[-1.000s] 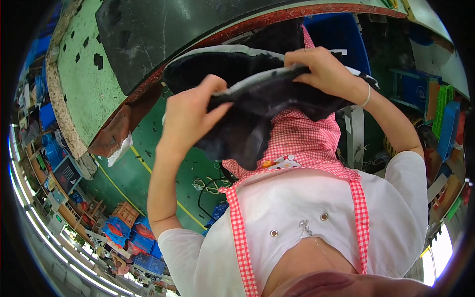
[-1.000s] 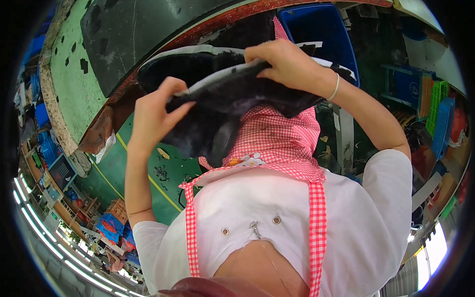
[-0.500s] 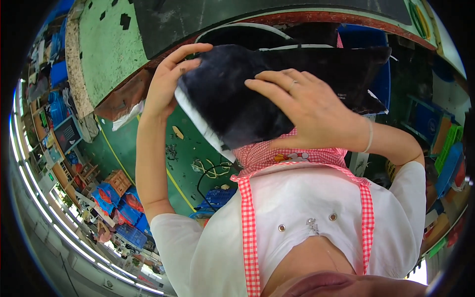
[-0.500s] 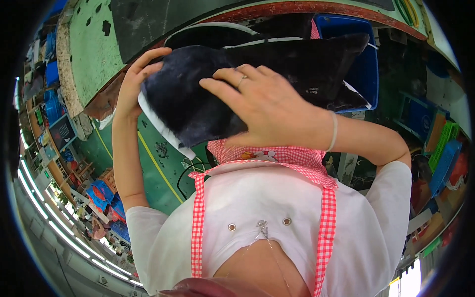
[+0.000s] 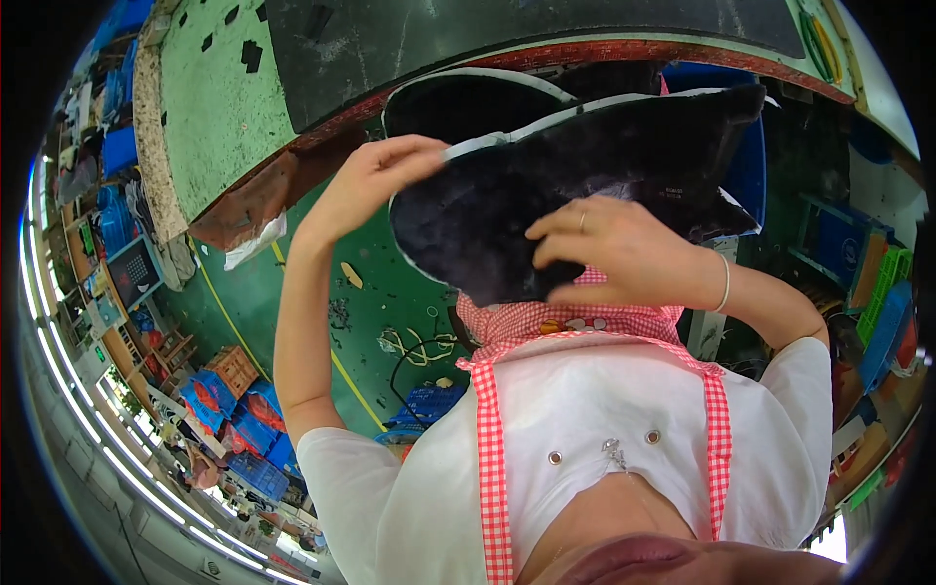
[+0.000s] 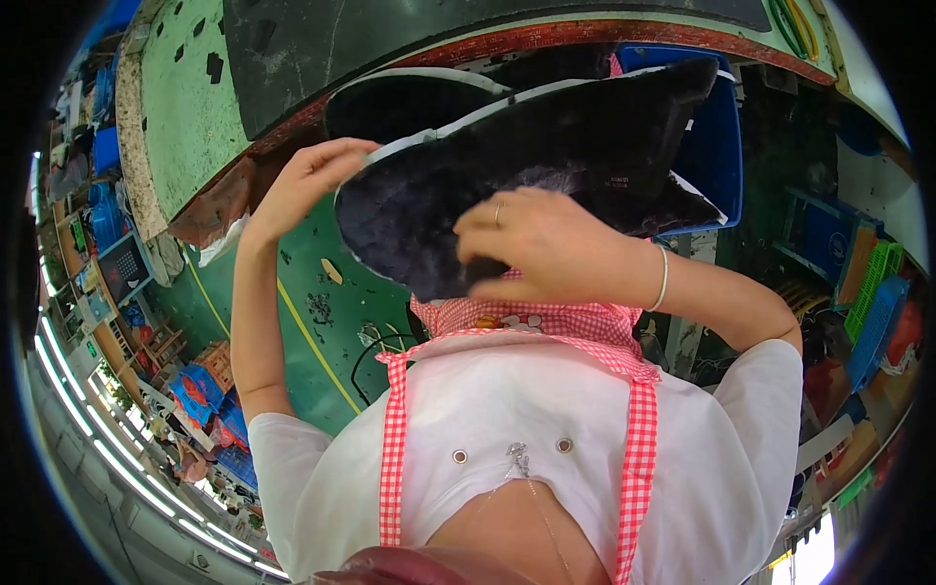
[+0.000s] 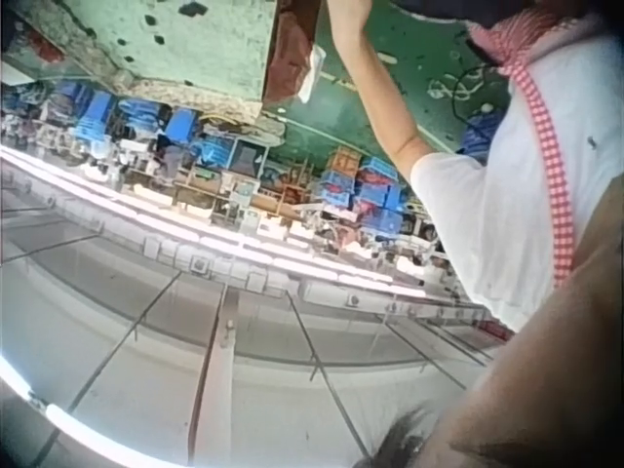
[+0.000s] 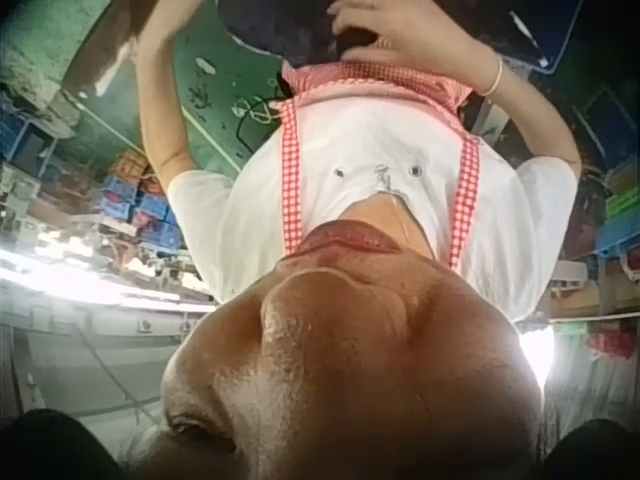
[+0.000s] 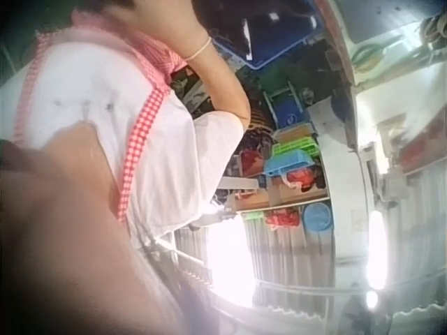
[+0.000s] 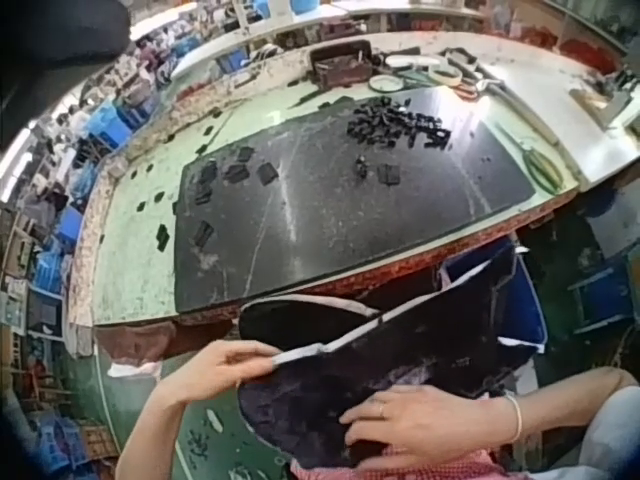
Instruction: Assembling shoe components, trimming materials with scissors, and organizing parts into a basket.
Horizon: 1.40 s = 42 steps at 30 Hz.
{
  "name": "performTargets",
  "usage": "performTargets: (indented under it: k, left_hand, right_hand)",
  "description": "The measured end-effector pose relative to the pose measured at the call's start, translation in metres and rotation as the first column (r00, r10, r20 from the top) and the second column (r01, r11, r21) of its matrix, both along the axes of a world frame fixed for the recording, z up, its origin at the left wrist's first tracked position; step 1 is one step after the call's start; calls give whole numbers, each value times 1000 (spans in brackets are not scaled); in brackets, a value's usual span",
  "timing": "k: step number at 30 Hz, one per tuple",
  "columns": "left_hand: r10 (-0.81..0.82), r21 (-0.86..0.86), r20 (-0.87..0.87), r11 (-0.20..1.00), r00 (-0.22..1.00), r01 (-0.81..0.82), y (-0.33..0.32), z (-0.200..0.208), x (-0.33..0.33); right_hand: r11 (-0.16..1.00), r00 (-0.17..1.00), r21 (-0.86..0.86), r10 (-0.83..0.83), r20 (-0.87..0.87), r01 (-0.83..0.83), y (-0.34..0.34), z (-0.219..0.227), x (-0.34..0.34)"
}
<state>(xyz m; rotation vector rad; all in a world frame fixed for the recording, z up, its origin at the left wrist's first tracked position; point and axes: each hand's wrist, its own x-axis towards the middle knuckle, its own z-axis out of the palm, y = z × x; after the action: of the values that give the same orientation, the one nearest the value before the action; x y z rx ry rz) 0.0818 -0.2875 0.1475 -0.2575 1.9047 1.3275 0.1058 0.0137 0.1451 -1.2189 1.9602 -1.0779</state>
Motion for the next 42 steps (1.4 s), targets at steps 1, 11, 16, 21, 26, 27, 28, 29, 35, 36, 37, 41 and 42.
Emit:
performTargets:
  k: [1,11,16,21,26,27,28,29,35,36,37,41,42]
  left_hand:
    - [-42,-6,-189,999,981,41,6,-2,3]
    - [-228,-135,-773,971,592,197,42,26,24]
    - [-180,-135,-850,983,496,125,38,17,37]
    - [-187,-162,-923,982,337,102,34,17,35]
    - [27,63,-870,996,492,56,31,7,46]
    - [30,68,-868,996,496,60,33,6,46]
    - [43,80,-860,995,508,52,34,4,46]
    - [54,89,-852,995,520,41,35,3,45]
    - [33,2,-681,999,731,-43,30,4,28]
    - [56,-12,-405,998,912,-67,26,9,25]
    - [9,-18,-374,1000,927,-17,17,2,27]
    - [312,241,-240,936,919,-255,0,-10,38]
    - [313,228,-225,938,923,-263,-7,-6,38]
  right_hand:
    - [987,991,-92,-135,-9,134,-5,-1,-8]
    - [965,980,-184,-197,-35,188,-24,-16,-62]
    - [962,965,-69,-260,42,263,-13,-15,-59]
    - [931,929,-109,-360,-93,349,-14,-11,-57]
    - [922,972,-325,-232,-37,208,-2,-9,-55]
    - [910,977,-376,-207,-55,172,-1,-14,-55]
    - [895,980,-425,-183,-74,135,1,-17,-55]
    - [899,986,-417,-165,-39,134,0,-18,-56]
    - [914,941,-250,-338,-33,320,-16,-37,-63]
    - [907,924,-236,-375,-74,350,-16,-41,-66]
    - [866,888,-259,-455,-58,427,-14,-50,-67]
    - [889,771,-234,-458,-443,394,-11,-66,-74]
    - [909,841,-205,-414,-349,362,-13,-39,-66]
